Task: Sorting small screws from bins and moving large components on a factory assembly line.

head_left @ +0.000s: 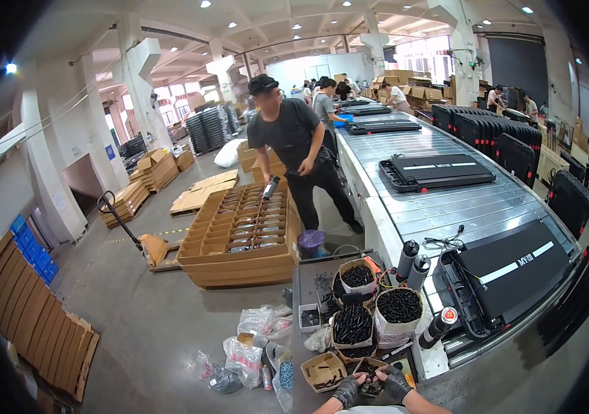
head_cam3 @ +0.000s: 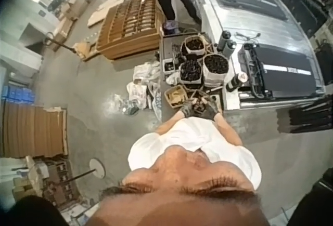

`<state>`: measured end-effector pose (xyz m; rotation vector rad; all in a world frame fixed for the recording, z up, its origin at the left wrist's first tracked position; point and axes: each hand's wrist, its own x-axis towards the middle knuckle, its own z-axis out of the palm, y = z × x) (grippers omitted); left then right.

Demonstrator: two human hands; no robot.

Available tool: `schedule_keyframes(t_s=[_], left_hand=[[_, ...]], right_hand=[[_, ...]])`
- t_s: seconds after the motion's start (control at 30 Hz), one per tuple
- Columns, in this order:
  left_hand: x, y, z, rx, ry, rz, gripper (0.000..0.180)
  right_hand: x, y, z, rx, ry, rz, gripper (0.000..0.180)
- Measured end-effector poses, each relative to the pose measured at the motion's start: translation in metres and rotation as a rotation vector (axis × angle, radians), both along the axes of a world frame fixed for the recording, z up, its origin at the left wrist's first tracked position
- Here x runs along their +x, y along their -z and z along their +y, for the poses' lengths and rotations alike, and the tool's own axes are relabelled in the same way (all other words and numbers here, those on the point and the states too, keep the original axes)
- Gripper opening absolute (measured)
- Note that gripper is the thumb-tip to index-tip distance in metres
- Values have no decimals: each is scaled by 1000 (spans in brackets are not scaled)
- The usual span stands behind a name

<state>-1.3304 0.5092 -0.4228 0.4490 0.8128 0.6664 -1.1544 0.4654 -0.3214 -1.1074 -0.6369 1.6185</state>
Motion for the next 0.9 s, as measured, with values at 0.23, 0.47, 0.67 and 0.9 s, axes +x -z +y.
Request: schedule_keyframes(t_s=[0.23, 0.47, 0.67, 0.9], left_hand=[[-8, -16, -6, -44, 51, 10, 34], [5, -114, -26, -120, 81, -166, 31], [0, -79, -18, 14, 66, -173, 27], [-8, -73, -18, -49, 130, -225, 20]], right_hand=[[-22, -36, -3, -184, 51, 190, 19], [-10, -5, 4, -120, -28, 123, 19], [-10, -41, -9, -251, -53, 459, 20], [-25, 22, -4, 321, 202, -390, 19]])
